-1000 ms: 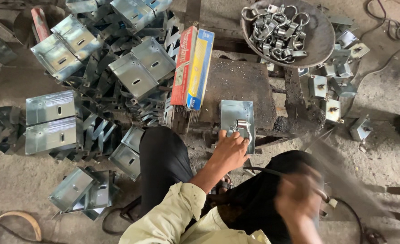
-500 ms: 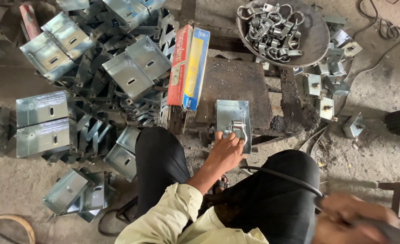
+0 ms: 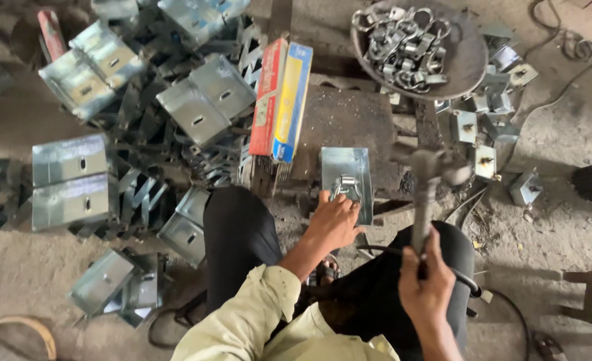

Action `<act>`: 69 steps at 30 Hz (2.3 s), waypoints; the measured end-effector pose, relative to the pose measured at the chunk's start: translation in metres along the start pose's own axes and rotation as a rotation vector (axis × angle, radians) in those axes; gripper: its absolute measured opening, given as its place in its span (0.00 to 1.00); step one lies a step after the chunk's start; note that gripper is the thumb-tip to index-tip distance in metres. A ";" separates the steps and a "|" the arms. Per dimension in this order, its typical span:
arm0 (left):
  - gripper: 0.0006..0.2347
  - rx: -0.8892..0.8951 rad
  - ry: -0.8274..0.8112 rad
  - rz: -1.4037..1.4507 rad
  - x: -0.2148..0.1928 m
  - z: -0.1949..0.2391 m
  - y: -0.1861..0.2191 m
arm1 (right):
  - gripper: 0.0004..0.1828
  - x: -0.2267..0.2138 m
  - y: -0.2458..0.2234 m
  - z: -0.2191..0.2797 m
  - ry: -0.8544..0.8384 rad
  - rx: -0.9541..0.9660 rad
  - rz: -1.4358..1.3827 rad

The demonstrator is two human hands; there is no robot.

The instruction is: The person assembles and welds metal junction boxes on a fabrication floor. They place a circular ring into a metal housing, use a hammer to secure components, and then weld the pieces together with an arc welder, repeating this process for multiple units.

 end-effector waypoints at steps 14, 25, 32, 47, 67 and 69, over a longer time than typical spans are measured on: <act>0.27 0.037 0.033 -0.067 -0.033 -0.012 0.004 | 0.38 -0.005 0.003 0.005 -0.142 0.413 -0.565; 0.30 -0.161 0.201 0.271 -0.084 -0.171 -0.124 | 0.30 -0.009 -0.021 0.003 0.003 -0.052 -0.377; 0.34 -0.332 -0.002 0.423 -0.124 -0.128 -0.080 | 0.32 0.046 -0.033 -0.054 -0.053 -0.290 -0.070; 0.33 -0.434 0.007 0.478 -0.114 -0.142 -0.093 | 0.31 0.048 -0.014 -0.077 -0.258 -0.036 0.116; 0.31 -0.190 0.186 0.505 -0.103 -0.159 -0.104 | 0.28 0.039 -0.025 -0.074 -0.146 -0.033 0.071; 0.32 -0.221 0.148 0.506 -0.091 -0.155 -0.104 | 0.27 0.042 -0.027 -0.055 0.026 -0.127 -0.032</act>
Point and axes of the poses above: each hand's wrist, its own z-axis away from the middle knuckle, its own x-axis out of the palm, y = z × x, the point moved 1 cm from there along -z, towards the middle knuckle, and after that the axes turned 6 degrees about z, right-handed, at the moved point
